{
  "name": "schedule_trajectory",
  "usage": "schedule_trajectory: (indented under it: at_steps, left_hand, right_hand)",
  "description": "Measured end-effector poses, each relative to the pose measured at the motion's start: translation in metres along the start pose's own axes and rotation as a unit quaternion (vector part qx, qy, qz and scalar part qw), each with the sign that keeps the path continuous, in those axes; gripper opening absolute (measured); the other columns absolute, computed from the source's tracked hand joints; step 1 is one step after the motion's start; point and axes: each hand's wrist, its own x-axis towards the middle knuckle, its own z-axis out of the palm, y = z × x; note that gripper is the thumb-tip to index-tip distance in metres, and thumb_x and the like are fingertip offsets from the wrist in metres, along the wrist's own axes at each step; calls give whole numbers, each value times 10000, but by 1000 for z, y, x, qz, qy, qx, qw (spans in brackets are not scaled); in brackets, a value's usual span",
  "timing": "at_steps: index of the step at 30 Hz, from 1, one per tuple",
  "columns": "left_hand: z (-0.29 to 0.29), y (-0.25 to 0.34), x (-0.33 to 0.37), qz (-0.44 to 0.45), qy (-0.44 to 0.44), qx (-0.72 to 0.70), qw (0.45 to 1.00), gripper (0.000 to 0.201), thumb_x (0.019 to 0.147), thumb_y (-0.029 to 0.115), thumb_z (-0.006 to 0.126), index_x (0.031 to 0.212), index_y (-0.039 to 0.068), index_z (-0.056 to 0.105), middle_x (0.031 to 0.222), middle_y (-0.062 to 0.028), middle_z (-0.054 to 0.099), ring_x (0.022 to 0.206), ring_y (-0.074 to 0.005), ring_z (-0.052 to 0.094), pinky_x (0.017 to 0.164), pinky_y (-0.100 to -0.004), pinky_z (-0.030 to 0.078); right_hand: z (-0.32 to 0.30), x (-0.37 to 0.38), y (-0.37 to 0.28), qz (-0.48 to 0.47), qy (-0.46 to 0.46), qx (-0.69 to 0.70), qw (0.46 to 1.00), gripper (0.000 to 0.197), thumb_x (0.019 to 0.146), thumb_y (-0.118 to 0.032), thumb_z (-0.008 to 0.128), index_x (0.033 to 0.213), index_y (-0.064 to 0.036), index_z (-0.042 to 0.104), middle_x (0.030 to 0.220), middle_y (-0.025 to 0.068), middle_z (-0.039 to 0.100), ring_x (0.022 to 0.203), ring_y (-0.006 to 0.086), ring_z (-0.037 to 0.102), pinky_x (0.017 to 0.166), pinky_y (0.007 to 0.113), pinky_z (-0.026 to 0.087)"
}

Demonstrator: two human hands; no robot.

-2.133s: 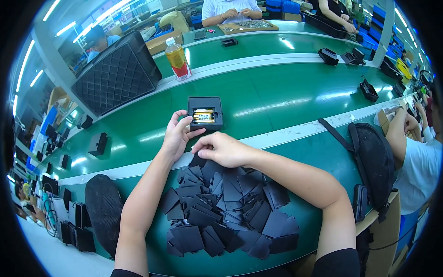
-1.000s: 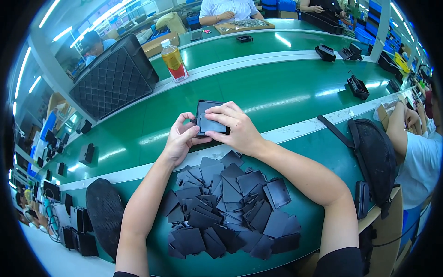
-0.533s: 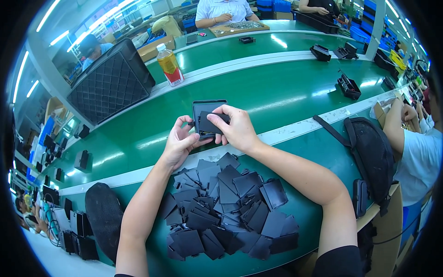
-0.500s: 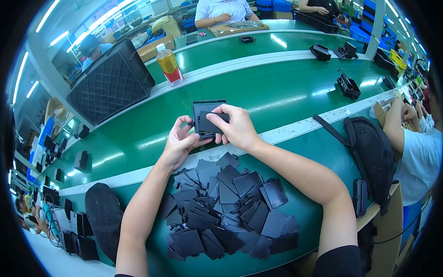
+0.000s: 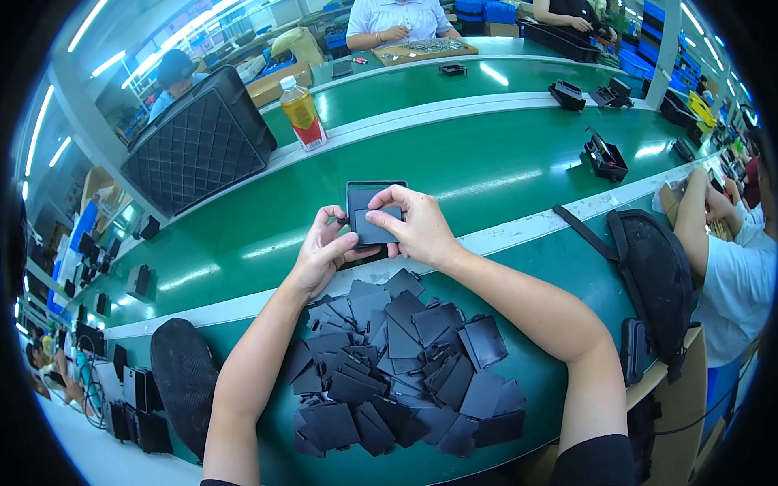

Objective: Assembling small components into black boxes at a factory workstation.

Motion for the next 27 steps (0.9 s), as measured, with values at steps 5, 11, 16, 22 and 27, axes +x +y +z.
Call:
schedule_trajectory:
  at_steps: [5, 11, 16, 22, 27]
  left_hand:
    - [8, 2, 2, 27, 20, 94, 995, 480, 857, -62, 641, 1169, 83, 307, 1188, -157, 444, 1008, -254, 601, 898, -399, 567]
    - [9, 4, 3, 36, 18, 131, 991, 463, 851, -75, 633, 1152, 101, 329, 1193, -152, 461, 1016, -266, 609, 882, -418, 575]
    - [7, 6, 7, 51, 29, 120, 991, 468, 837, -69, 643, 1152, 99, 341, 1163, -155, 494, 1016, -298, 622, 861, -423, 582]
    - [0, 6, 8, 54, 28, 54, 997, 455, 821, -61, 636, 1157, 83, 366, 1163, -182, 525, 1010, -340, 634, 841, -430, 590]
    - [1, 5, 10, 56, 23, 44, 997, 433, 819, -51, 623, 1158, 68, 382, 1176, -203, 534, 1004, -357, 638, 835, -434, 592]
  right_hand:
    - [12, -2, -5, 9, 66, 50, 997, 118, 899, -49, 625, 979, 29, 588, 819, 105, 636, 419, 125, 559, 354, 216, 427]
    - [13, -4, -7, 20, 90, 84, 992, 120, 917, -78, 614, 982, 21, 591, 840, 92, 630, 442, 129, 570, 366, 226, 441]
    - [-6, -1, -20, -45, 66, -112, 990, 197, 931, -138, 615, 1040, 21, 575, 893, 112, 631, 595, 161, 636, 463, 253, 499]
    - [-22, 6, 16, -128, 85, -240, 958, 388, 938, -250, 626, 1160, 52, 528, 1007, 202, 638, 817, 216, 661, 616, 286, 531]
    - [-23, 11, 35, 1, -12, 6, 1000, 524, 936, -314, 629, 1242, 81, 470, 1090, 267, 624, 869, 242, 651, 654, 285, 519]
